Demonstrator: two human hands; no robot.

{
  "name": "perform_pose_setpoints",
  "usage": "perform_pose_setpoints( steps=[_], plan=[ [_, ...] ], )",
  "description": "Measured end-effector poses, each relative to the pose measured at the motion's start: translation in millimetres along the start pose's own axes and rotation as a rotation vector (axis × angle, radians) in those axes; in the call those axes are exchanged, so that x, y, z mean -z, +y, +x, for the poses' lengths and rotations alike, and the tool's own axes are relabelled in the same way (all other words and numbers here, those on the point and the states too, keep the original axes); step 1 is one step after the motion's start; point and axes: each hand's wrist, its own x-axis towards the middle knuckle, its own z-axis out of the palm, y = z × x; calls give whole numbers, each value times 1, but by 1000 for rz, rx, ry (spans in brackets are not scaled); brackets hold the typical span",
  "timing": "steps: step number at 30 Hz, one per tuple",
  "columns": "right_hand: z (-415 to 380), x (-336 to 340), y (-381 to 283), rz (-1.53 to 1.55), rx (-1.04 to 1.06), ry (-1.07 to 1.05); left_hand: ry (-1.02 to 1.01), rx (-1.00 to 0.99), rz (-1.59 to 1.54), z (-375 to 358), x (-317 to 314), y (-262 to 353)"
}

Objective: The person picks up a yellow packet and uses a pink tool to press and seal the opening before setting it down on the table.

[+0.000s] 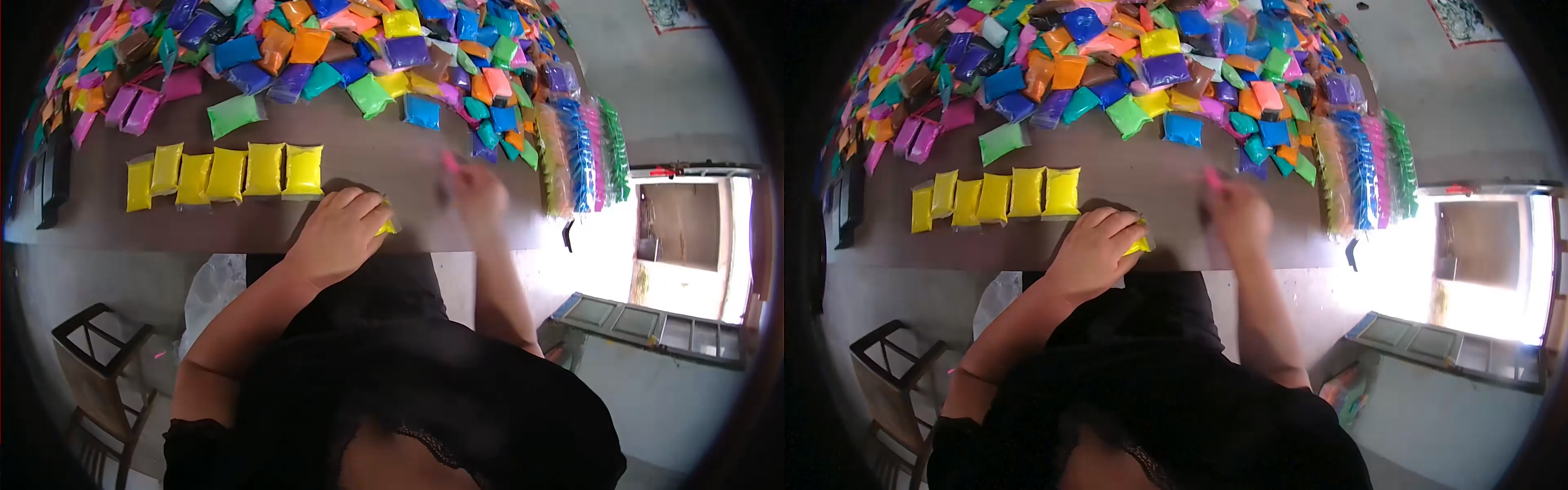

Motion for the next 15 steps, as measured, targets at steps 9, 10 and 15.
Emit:
perform_pose_setpoints(
  steps=[9, 10, 15],
  plan=[
    [-158, 108, 182, -19, -703, 184, -65, 4, -45, 2, 3, 0],
    [-139, 99, 136, 68, -652, 250, -54, -3, -30, 3, 3, -1],
    [-49, 27, -10, 420, -15, -28, -38, -33, -29, 2, 3, -3]
  ],
)
